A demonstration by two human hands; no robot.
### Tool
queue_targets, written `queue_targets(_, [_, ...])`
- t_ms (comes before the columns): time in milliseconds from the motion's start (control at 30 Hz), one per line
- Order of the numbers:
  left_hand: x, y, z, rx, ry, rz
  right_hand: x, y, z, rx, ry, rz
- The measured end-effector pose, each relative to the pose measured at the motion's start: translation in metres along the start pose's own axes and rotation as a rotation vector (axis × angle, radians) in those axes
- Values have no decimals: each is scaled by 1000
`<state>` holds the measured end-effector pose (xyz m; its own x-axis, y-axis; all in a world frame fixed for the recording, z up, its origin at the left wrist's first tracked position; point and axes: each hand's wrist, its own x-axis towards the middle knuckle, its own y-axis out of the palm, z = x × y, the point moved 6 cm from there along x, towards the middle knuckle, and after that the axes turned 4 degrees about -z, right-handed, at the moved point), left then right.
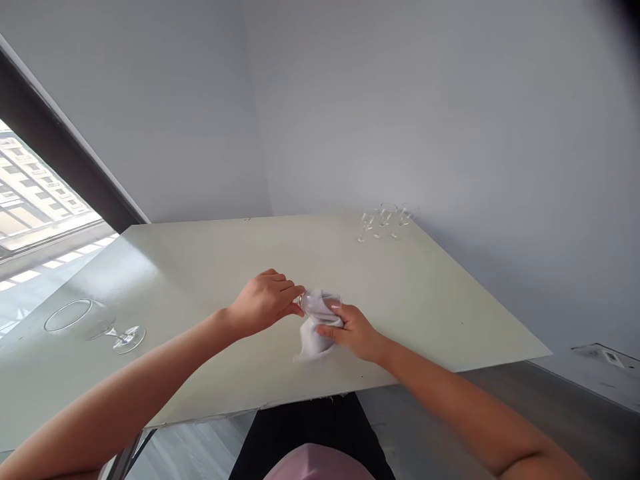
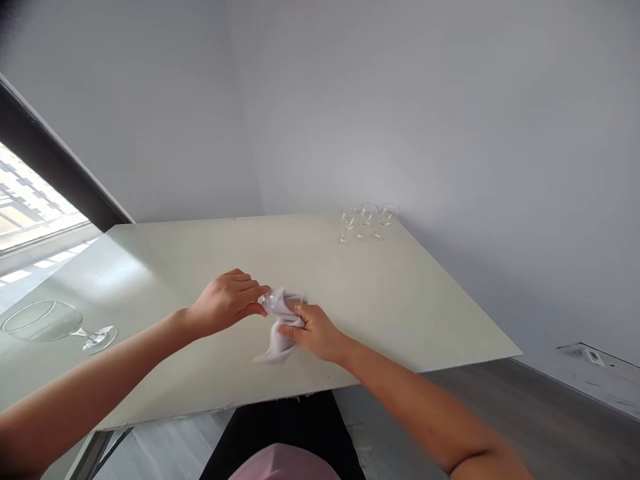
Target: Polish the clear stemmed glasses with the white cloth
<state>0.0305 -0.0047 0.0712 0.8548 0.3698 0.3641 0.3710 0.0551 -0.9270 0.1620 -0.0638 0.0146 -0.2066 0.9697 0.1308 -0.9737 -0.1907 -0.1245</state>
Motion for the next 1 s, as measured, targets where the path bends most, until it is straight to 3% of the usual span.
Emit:
queue_targets(100, [-5,13,5,-389,-176,286,0,-3,11,-427,-275,180])
queue_targets(200, [-19,34,1,-902,-396,541,8,-16,18,-614,-469,241])
queue_targets(267, [-26,44,2,-1160,-528,566,16,-31,20,-712,-504,219])
queue_targets(333, [-32,51,11,-1304,-664,474,24,-51,21,-793,-482,143])
queue_targets(433, [-37,55,29,-1298,-813,260,29,-77,29,-852,-433,-100])
queue_targets(500, [-37,57,34,-1193,-846,185,26,-75,40,-913,-470,-228])
queue_targets(567, [-35,59,33,-1042,-853,195,23,-51,49,-1006,-559,-189])
queue_targets(667, [-28,60,26,-738,-840,236,22,-3,53,-1029,-654,57])
queue_targets(767, [-20,50,16,-453,-680,153,37,6,49,-862,-536,111])
queue_targets(867, [-16,40,6,-343,-468,37,65,-20,27,-471,-156,56])
queue_targets(933, [-17,40,7,-372,-466,-17,81,-36,5,-78,96,-57])
queue_targets(1000, [-16,45,15,-473,-579,-79,91,-42,-15,300,241,-256])
